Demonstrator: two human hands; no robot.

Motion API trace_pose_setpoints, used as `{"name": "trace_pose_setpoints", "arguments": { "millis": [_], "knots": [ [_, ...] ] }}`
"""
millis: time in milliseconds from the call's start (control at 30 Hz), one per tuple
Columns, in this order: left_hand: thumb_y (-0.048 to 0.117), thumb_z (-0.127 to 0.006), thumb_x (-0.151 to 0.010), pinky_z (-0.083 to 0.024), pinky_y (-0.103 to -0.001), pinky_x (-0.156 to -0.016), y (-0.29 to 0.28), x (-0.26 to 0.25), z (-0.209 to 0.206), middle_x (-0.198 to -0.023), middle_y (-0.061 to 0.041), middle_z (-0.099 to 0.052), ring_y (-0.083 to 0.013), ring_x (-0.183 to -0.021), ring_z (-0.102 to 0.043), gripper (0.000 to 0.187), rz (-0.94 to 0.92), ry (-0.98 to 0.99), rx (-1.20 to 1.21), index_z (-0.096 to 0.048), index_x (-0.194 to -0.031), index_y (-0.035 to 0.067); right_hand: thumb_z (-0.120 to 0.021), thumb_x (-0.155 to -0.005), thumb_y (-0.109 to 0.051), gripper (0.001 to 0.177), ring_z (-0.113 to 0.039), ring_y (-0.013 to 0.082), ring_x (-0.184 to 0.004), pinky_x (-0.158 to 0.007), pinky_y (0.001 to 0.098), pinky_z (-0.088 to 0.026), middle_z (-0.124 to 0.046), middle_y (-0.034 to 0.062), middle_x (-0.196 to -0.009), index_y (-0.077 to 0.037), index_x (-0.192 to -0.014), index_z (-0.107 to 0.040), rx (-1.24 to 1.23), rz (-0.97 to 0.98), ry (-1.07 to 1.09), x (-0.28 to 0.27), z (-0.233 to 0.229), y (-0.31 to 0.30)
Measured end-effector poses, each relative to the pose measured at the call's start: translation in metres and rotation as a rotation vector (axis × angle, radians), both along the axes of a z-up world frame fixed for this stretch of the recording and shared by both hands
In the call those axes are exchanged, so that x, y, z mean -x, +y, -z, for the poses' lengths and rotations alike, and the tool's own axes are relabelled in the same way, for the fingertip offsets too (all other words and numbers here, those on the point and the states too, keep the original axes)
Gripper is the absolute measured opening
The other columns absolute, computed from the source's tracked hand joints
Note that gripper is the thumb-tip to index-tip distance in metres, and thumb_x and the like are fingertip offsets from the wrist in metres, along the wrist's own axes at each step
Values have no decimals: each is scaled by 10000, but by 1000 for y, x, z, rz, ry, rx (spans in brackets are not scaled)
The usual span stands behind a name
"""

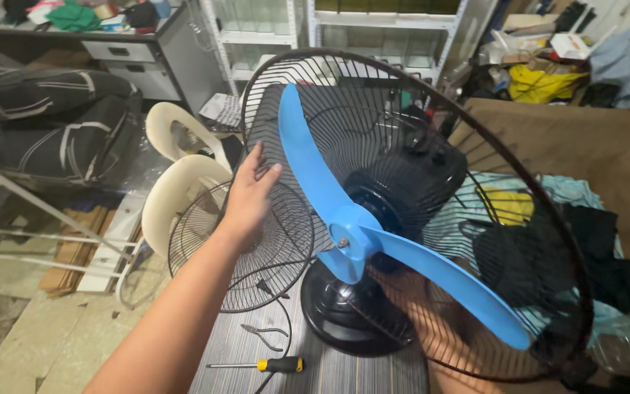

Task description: The person assembles a table fan by attaching the blue fan blade to the motor shaft, securing it with a nut, and then fitting the front wire cage over the blade. The person uses a screwdriver to tighten the nut and aligns the cage before snapping it into place.

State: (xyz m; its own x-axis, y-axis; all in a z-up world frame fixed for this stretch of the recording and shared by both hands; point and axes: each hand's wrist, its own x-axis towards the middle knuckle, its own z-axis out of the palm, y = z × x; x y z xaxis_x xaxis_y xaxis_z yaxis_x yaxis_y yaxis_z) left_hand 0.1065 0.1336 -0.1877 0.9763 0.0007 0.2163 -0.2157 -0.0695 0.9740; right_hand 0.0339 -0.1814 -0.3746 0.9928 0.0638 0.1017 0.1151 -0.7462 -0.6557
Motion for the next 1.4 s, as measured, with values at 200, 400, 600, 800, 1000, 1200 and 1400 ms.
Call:
{"name": "trace_pose_setpoints", "arguments": {
  "millis": [200, 400, 600, 800, 1000, 1200, 1400],
  "knots": [
    [241, -693, -956, -511, -326, -775, -2, 15, -1, -947, -78, -666, -169, -849, -614, 306, -471, -49, -227, -616, -1165, 32, -703, -872, -217, 369, -645, 277, -1078, -958, 411, -516, -702, 166, -1144, -2, -1170, -664, -5, -47, 45, -37, 7, -18],
    [202, -757, -937, -447, -304, -636, 12, 43, 9, -766, -21, -514, -136, -700, -481, 299, -568, -212, -277, -511, -925, 33, -711, -869, -218, 345, -658, 269, -1053, -942, 405, -519, -716, 158, -1115, -12, -1144, -684, -18, -105, 105, -66, 10, -29],
    [31, -741, -903, -478, -244, -738, 22, 70, 20, -939, 15, -555, -81, -830, -544, 266, -507, -391, -118, -531, -1066, 50, -720, -866, -219, 321, -671, 262, -1029, -926, 398, -522, -730, 151, -1086, -21, -1118, -704, -20, -180, 154, -81, 20, -22],
    [-44, -683, -944, -511, -249, -848, 33, 93, 22, -971, -14, -640, -92, -905, -615, 189, -379, -375, -37, -556, -1055, 44, -728, -863, -220, 298, -684, 254, -1005, -910, 392, -525, -744, 144, -1057, -30, -1093, -724, -19, -177, 180, -93, 22, -28],
    [-39, -757, -881, -521, -250, -825, 35, 101, 16, -956, -18, -640, -97, -881, -615, 204, -409, -404, -143, -607, -1005, 22, -736, -860, -221, 275, -697, 247, -980, -894, 386, -528, -757, 136, -1029, -40, -1067, -744, -31, -130, 164, -95, 26, -34],
    [-12, -791, -841, -524, -258, -797, 40, 108, 6, -967, -47, -649, -114, -875, -635, 184, -319, -469, -224, -665, -974, 8, -745, -857, -223, 253, -710, 239, -956, -878, 380, -531, -771, 129, -1000, -49, -1041, -764, -82, 48, 73, -64, 53, -48],
    [81, -843, -814, -537, -268, -772, 58, 94, 6, -992, -47, -705, -125, -865, -658, 233, -152, -450, -201, -720, -1000, 11, -753, -854, -224, 233, -723, 232, -932, -862, 374, -534, -785, 122, -971, -58, -1015, -784, -93, 288, 21, -2, 115, -56]
  ]
}}
